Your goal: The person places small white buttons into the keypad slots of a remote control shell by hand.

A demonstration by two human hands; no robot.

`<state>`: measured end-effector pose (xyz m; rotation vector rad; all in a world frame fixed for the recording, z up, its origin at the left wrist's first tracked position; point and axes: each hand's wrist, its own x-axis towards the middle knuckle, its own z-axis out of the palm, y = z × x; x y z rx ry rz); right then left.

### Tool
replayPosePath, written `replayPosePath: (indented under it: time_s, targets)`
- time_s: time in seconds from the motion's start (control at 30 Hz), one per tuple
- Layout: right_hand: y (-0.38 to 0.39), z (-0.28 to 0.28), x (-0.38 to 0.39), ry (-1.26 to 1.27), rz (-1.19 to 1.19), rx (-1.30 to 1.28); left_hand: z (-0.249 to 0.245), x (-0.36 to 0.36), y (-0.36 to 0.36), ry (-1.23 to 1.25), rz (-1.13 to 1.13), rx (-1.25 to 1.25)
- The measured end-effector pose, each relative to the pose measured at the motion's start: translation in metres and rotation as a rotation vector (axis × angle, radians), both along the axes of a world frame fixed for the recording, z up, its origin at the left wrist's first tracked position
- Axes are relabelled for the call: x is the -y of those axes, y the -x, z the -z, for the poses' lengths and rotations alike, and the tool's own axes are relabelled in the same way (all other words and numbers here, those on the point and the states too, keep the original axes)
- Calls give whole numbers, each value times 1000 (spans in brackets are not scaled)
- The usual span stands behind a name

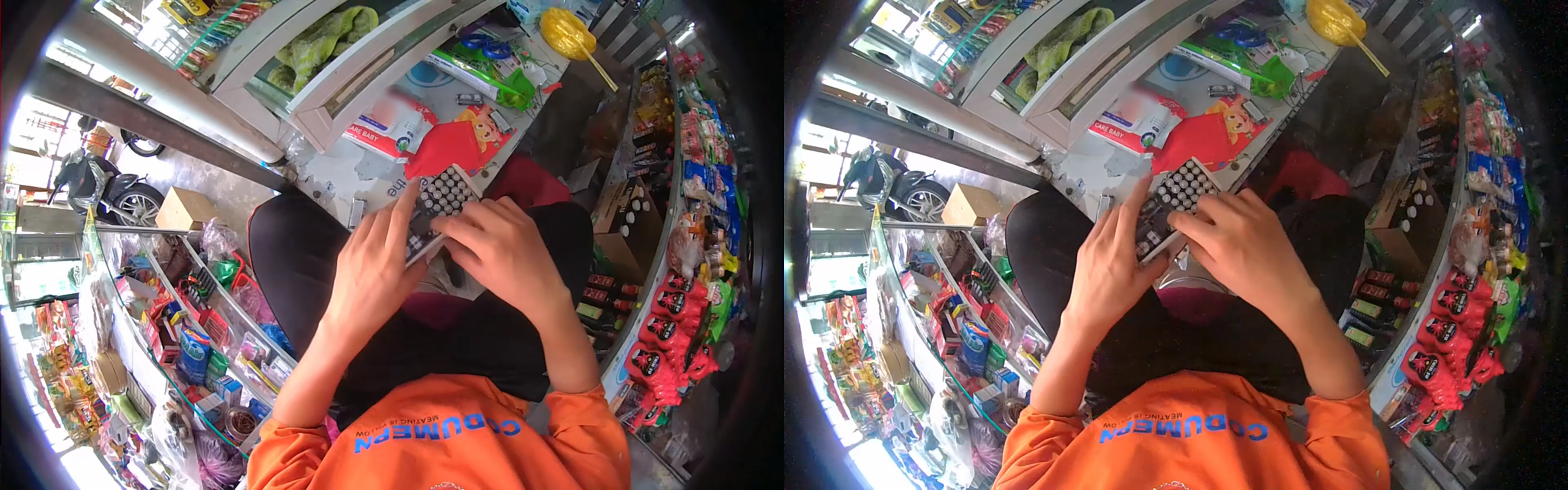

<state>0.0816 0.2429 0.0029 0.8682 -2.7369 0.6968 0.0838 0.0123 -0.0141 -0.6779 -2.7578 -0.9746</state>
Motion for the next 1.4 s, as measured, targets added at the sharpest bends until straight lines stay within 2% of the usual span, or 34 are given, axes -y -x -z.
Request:
replayPosePath:
  time_s: [0.13,0.2,0.3,0.4,0.47,0.6,0.8,0.97,1.13,1.2,1.4]
  targets:
    - [-4,-4,8,28,51,-47,-8,7,9,36,60,-56]
    - [-5,-2,9,-5,65,-54,-10,12,9,57,56,0]
    - [-6,0,10,16,94,-14,1,15,11,-28,38,-4]
    - [-3,-1,8,42,57,33,6,14,10,-113,-66,51]
    - [-1,-5,7,57,66,37,8,14,8,0,-134,15]
    - [5,-10,4,151,74,68,3,17,9,-43,-129,75]
    - [7,-12,3,170,81,95,-13,27,14,-71,-47,-28]
    - [10,-13,12,155,52,61,-22,37,25,-30,114,-131]
    - [14,-11,20,187,68,36,-19,40,30,-55,108,-117]
    - [16,-15,21,308,37,137,-17,41,30,-77,101,-116]
    - [28,-24,18,310,40,233,-16,41,32,-118,117,-131]
